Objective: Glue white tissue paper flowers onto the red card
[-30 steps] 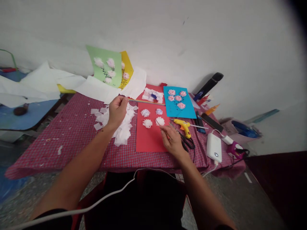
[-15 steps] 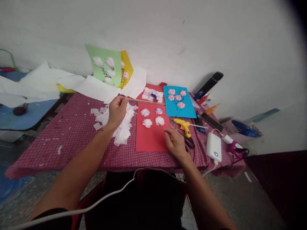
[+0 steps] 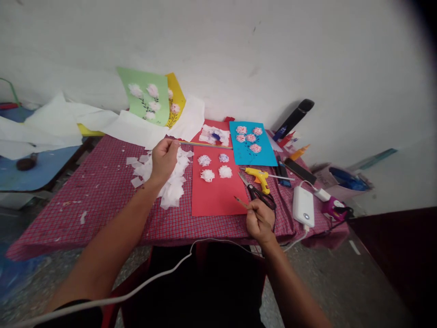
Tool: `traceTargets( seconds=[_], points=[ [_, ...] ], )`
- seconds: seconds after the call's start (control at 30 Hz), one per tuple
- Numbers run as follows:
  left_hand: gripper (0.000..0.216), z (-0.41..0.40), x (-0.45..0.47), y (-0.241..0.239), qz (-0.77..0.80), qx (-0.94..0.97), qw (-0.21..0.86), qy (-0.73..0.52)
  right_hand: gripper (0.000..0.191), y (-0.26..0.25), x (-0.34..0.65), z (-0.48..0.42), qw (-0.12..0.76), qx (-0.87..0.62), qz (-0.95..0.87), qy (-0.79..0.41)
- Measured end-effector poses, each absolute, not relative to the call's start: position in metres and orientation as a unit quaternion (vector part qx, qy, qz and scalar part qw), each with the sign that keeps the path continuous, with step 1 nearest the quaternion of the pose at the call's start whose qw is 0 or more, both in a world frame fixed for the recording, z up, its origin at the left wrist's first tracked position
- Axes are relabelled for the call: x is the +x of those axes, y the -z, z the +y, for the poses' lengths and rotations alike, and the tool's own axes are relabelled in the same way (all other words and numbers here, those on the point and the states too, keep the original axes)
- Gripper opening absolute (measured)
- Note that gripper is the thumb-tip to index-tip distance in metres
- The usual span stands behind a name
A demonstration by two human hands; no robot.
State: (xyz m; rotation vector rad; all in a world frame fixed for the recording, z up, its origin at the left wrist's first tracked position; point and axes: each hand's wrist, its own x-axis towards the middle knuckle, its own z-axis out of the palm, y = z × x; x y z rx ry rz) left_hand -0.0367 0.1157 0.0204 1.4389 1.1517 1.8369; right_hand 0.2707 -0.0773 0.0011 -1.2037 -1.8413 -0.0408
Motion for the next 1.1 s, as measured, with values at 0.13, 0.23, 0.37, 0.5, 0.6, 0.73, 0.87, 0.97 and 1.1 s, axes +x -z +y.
traceTargets(
  seconds=[0.13,0.23,0.37,0.5,0.6,0.73,0.87,0.97,1.1],
  points=[
    [0.021,0.1158,-0.0365,-0.0195,0.430,0.529,0.269,-0.680,0.015,-0.0012,0.2694,-0.0782,0.449,-0.482,-0.752,0.009],
    [0.020,0.1154,-0.0363,-0.0197,0.434,0.529,0.271,-0.677,0.016,0.0006,0.2691,-0.0787,0.439,-0.478,-0.761,0.003],
    [0.020,0.1147,-0.0359,-0.0208,0.430,0.537,0.264,-0.676,0.016,0.0028,0.2688,-0.0783,0.435,-0.483,-0.760,0.002],
    [0.021,0.1137,-0.0353,-0.0227,0.420,0.539,0.270,-0.678,0.016,0.0024,0.2678,-0.0778,0.441,-0.482,-0.757,0.001],
    [0.021,0.1128,-0.0350,-0.0239,0.419,0.540,0.274,-0.677,0.015,0.0015,0.2671,-0.0779,0.442,-0.484,-0.755,0.002],
    [0.021,0.1124,-0.0350,-0.0239,0.423,0.542,0.271,-0.674,0.014,0.0029,0.2674,-0.0776,0.447,-0.492,-0.747,0.006],
    [0.021,0.1130,-0.0354,-0.0229,0.434,0.539,0.264,-0.672,0.014,0.0064,0.2685,-0.0768,0.454,-0.490,-0.744,0.006],
    [0.021,0.1135,-0.0355,-0.0225,0.431,0.538,0.261,-0.675,0.013,0.0072,0.2688,-0.0765,0.456,-0.488,-0.744,0.006],
    [0.020,0.1139,-0.0354,-0.0221,0.427,0.538,0.268,-0.676,0.014,0.0063,0.2683,-0.0767,0.456,-0.493,-0.741,0.012]
  ],
)
